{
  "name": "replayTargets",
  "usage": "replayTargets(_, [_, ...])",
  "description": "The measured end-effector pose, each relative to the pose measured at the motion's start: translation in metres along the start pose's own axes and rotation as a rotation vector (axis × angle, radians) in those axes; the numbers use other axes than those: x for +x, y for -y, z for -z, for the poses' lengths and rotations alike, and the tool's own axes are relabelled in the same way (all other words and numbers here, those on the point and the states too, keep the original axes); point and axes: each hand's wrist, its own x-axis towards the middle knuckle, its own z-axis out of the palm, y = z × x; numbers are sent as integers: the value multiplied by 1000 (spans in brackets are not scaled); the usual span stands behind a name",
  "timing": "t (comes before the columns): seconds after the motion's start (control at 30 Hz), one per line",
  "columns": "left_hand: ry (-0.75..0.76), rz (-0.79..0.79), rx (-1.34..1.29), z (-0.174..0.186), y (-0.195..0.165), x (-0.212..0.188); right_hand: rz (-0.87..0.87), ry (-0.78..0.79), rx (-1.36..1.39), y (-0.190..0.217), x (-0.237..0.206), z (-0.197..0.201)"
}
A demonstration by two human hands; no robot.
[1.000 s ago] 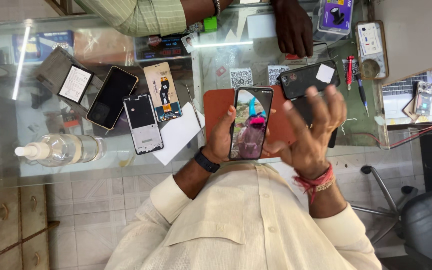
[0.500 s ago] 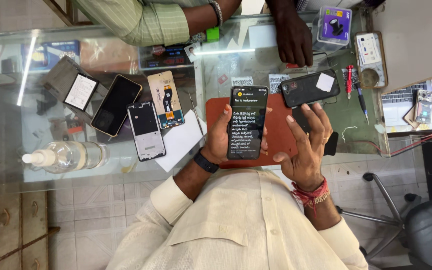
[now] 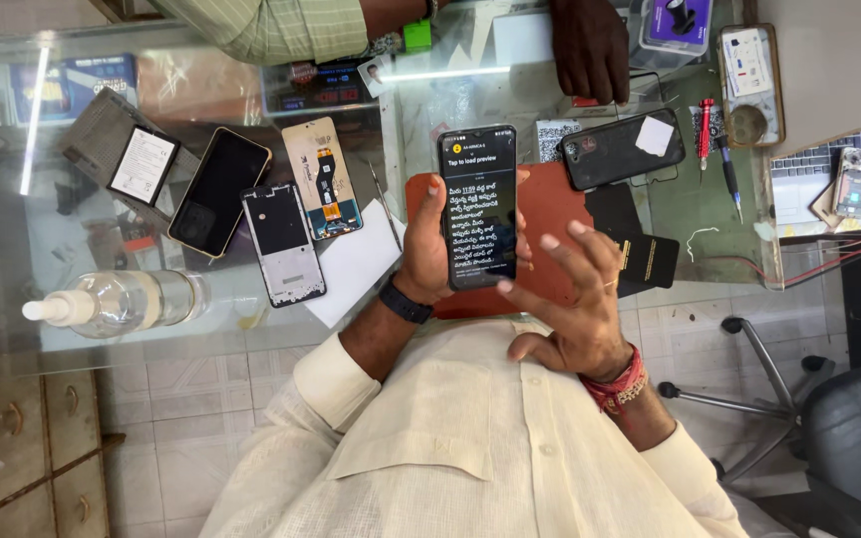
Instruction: The person uses a metal spudger to pry and adjust internal components of a disassembled smartphone, then reassembles the device. The person tests the touchscreen and camera, then applies a screen protector and places the phone in a case.
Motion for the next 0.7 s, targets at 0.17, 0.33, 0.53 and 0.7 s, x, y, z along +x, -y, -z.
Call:
replayTargets(0.17, [-10,-31,17,-3,-1,2,54,85,-69,4,9,2])
replayTargets(0.33, [-18,-11,11,-2,-3,3,80,51,-94,4,12,2])
replayTargets(0.53, [12,-18,24,-1,0,4,34,29,-64,1,6,0])
replayTargets(0.7, [-55,-66,106,1,3,5,71,52,-62,1,5,-4])
